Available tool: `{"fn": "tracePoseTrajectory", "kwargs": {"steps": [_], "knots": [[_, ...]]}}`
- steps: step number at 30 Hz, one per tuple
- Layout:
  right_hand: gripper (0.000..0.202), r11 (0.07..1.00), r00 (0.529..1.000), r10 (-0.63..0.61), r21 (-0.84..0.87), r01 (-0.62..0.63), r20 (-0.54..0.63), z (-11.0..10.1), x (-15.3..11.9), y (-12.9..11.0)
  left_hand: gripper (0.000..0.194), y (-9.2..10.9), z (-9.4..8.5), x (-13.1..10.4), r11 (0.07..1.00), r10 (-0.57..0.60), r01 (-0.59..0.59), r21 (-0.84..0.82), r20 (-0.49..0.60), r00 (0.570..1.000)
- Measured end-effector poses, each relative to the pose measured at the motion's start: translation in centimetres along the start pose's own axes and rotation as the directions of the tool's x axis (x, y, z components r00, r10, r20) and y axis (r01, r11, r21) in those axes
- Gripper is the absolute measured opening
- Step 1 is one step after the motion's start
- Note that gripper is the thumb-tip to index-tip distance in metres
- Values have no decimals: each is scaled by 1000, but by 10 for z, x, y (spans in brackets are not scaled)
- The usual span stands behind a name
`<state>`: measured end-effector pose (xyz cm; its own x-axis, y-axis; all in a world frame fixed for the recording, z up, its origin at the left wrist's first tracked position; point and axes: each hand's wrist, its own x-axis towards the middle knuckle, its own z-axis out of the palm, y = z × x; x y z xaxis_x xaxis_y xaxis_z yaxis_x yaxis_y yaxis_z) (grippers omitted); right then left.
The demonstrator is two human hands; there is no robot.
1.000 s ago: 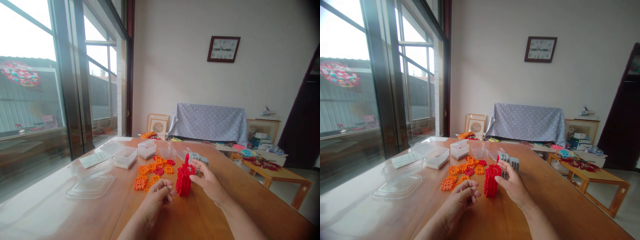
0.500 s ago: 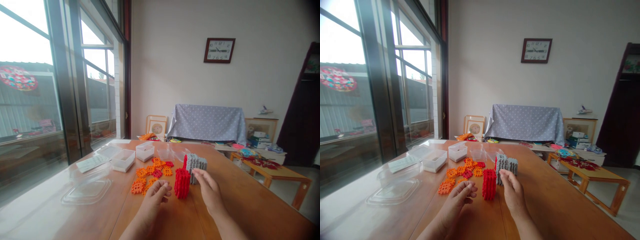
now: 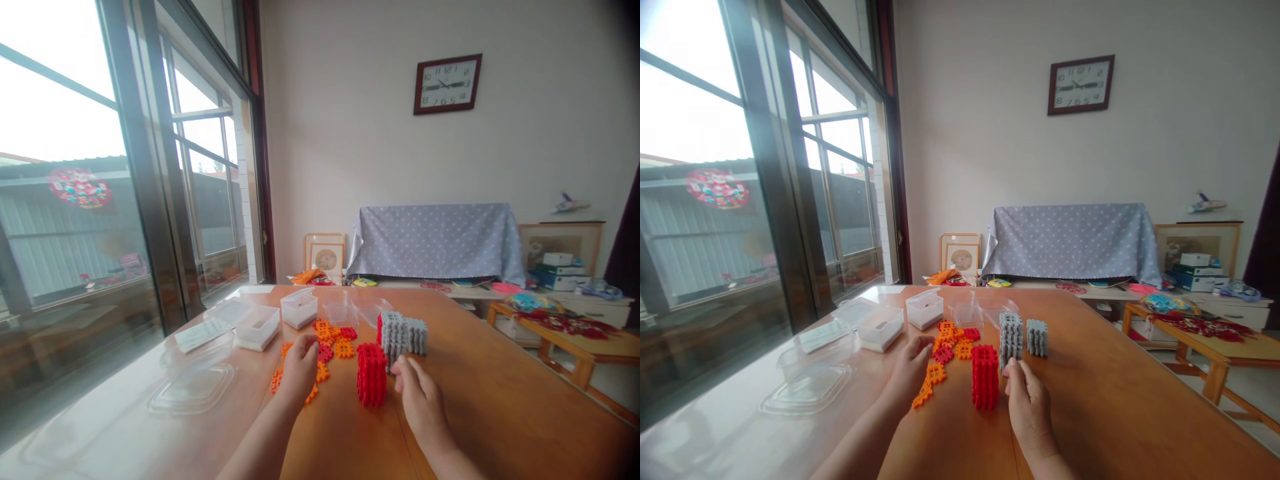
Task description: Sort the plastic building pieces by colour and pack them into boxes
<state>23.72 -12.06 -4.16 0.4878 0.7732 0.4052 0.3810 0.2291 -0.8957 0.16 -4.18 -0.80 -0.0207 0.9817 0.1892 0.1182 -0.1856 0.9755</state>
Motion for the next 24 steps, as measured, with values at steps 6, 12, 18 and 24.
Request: {"fn": "tracePoseTrajectory", "kwargs": {"steps": [6, 12, 18, 24], "knots": [[57, 998, 999, 43, 46, -42, -23, 1, 4, 4, 21, -7, 18, 77, 764, 140, -189, 617, 128, 982], [58, 999, 1000, 1, 37, -1, -9, 1, 7, 11, 37, -20, 43, 124, 633, 95, -243, 735, 238, 967], [54, 996, 997, -75, 39, 74, 12, 0, 3, 6, 48, -39, 49, 131, 519, 25, -285, 806, 318, 948], [51, 997, 997, -69, 36, 68, 27, 0, 0, -5, 43, -37, 26, 111, 423, -6, -388, 819, 431, 902]]}}
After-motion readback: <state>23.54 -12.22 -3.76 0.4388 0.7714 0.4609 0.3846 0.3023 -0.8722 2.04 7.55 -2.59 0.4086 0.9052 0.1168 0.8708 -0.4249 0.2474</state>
